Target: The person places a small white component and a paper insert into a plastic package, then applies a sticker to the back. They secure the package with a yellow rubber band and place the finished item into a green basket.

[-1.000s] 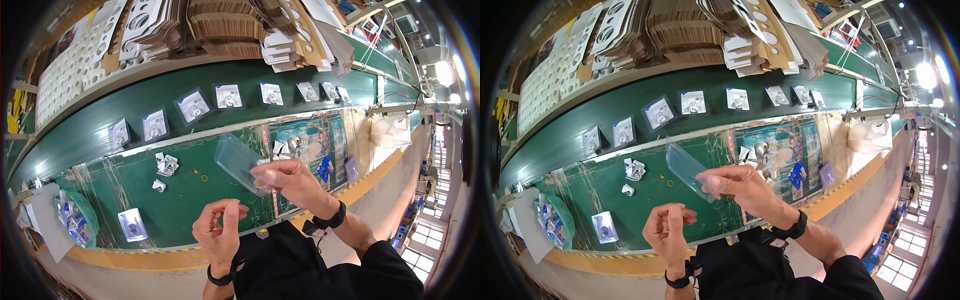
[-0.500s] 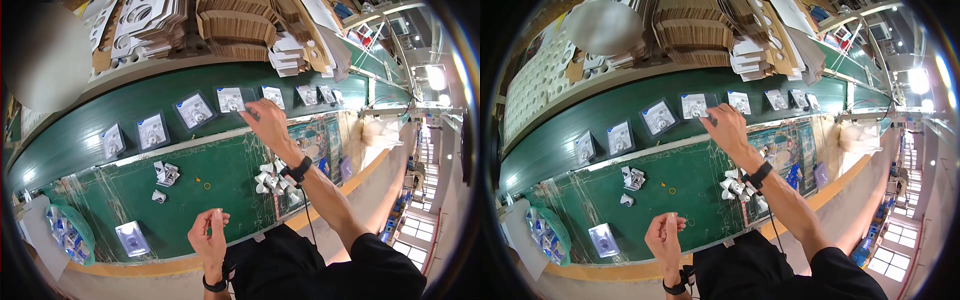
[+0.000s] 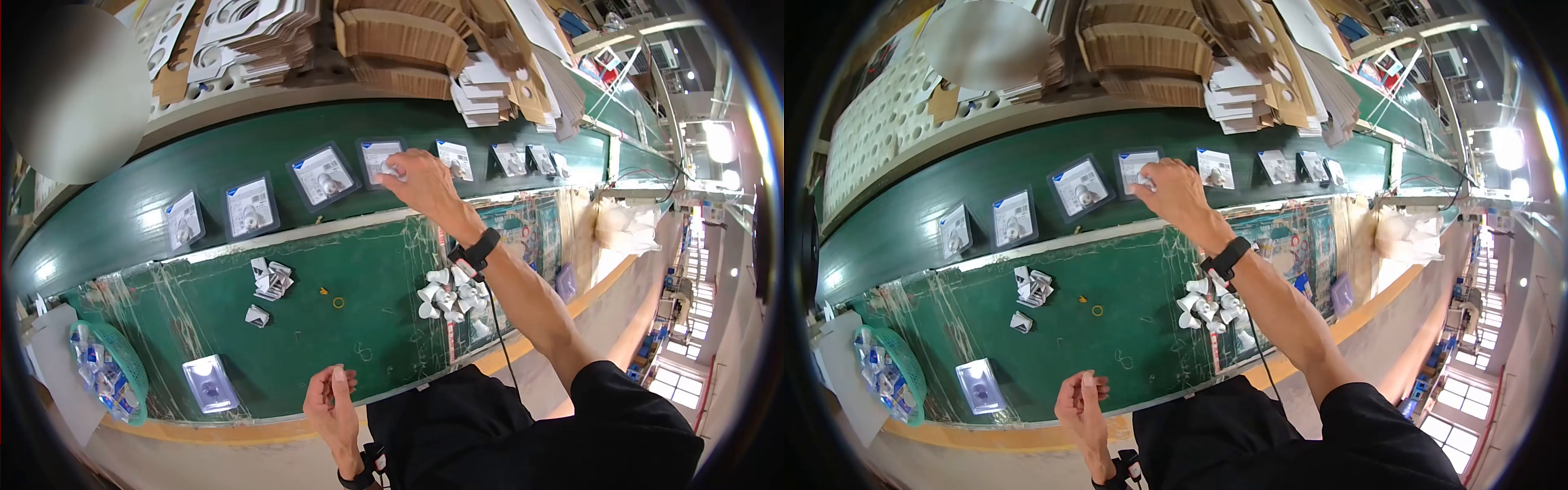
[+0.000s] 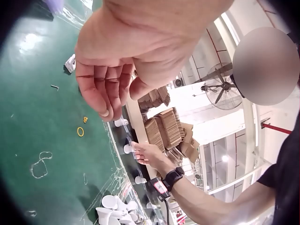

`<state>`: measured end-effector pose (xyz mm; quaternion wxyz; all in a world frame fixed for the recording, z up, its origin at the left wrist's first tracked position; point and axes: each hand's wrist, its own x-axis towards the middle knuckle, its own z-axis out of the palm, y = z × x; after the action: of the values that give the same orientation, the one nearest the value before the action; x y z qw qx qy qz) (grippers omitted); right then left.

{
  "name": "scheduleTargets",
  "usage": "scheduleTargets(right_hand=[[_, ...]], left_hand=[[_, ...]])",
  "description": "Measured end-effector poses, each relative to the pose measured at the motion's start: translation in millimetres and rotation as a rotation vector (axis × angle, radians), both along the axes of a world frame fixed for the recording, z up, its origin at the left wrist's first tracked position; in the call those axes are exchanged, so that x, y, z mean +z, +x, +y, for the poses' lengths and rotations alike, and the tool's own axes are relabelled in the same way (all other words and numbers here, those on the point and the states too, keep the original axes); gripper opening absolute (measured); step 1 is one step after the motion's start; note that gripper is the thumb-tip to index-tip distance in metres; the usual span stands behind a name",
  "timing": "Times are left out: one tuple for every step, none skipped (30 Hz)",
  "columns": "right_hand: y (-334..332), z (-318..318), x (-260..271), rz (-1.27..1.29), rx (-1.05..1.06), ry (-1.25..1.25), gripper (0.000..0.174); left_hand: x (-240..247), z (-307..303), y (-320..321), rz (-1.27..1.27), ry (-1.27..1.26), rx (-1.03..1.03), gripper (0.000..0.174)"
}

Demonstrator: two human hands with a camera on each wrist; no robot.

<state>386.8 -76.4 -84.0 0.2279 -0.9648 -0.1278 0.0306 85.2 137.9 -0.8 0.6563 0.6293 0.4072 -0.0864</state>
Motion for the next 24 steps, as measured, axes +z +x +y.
scheduleTargets(right_hand=[[-3,-5,9,-0.025,-0.011,0.029,0.028],[-9,-12,19,-0.050,-0.025,0.055,0.031],[-17,-24,28,-0.074,-0.044,0.076,0.033],[-26,-47,36,-0.077,-0.030,0.069,0.036],[-39,-73,50,-0.004,-0.070,0.075,0.035],[-54,-109,56,0.022,-0.112,0.066,0.035],[-73,-151,58,0.049,-0.159,0.051,0.035],[-94,-200,62,0.072,-0.221,-0.029,0.038],[-118,-252,64,0.092,-0.274,-0.098,0.040],[-141,-303,64,0.109,-0.319,-0.156,0.043],[-171,-356,61,0.223,-0.405,-0.239,0.055],[-201,-406,57,0.337,-0.486,-0.312,0.068],[-230,-447,53,0.353,-0.459,-0.334,0.078],[-262,-484,49,0.379,-0.436,-0.351,0.088],[-291,-508,43,0.414,-0.416,-0.362,0.099],[-311,-522,39,0.425,-0.443,-0.379,0.102],[-324,-532,35,0.435,-0.464,-0.392,0.105],[-332,-542,30,0.443,-0.482,-0.403,0.108],[-336,-549,26,0.439,-0.474,-0.323,0.109],[-341,-550,21,0.430,-0.479,-0.242,0.109],[-347,-552,20,0.424,-0.482,-0.166,0.110],[-351,-555,18,0.384,-0.475,-0.125,0.109],[-354,-557,16,0.353,-0.473,-0.126,0.109],[-356,-556,15,0.317,-0.466,-0.129,0.109]], left_hand=[[3,-3,3,-0.007,0.015,-0.008,0.023],[7,-7,6,-0.013,0.028,-0.019,0.023],[9,-13,7,-0.018,0.036,-0.035,0.023],[9,-17,6,-0.030,0.054,-0.038,0.023],[6,-21,6,-0.043,0.057,-0.048,0.022],[2,-29,4,-0.055,0.045,-0.066,0.022],[2,-40,4,-0.041,0.044,-0.100,0.022],[5,-49,7,-0.031,0.050,-0.129,0.022],[7,-60,9,-0.026,0.066,-0.149,0.021],[8,-74,9,-0.033,0.060,-0.182,0.022],[10,-88,7,-0.041,0.064,-0.210,0.022],[11,-105,5,-0.051,0.075,-0.233,0.022],[11,-123,3,-0.066,0.071,-0.252,0.021],[12,-141,1,-0.071,0.071,-0.278,0.021],[15,-160,-3,-0.070,0.077,-0.310,0.020],[16,-181,-7,-0.077,0.080,-0.337,0.021],[15,-205,-12,-0.086,0.088,-0.360,0.021],[15,-228,-17,-0.095,0.099,-0.380,0.021],[18,-254,-22,-0.088,0.091,-0.403,0.020],[22,-280,-25,-0.086,0.082,-0.437,0.020],[27,-306,-28,-0.077,0.070,-0.470,0.019],[30,-329,-32,-0.101,0.035,-0.511,0.019],[38,-353,-34,-0.114,0.049,-0.574,0.019],[46,-376,-35,-0.128,0.062,-0.631,0.019]])
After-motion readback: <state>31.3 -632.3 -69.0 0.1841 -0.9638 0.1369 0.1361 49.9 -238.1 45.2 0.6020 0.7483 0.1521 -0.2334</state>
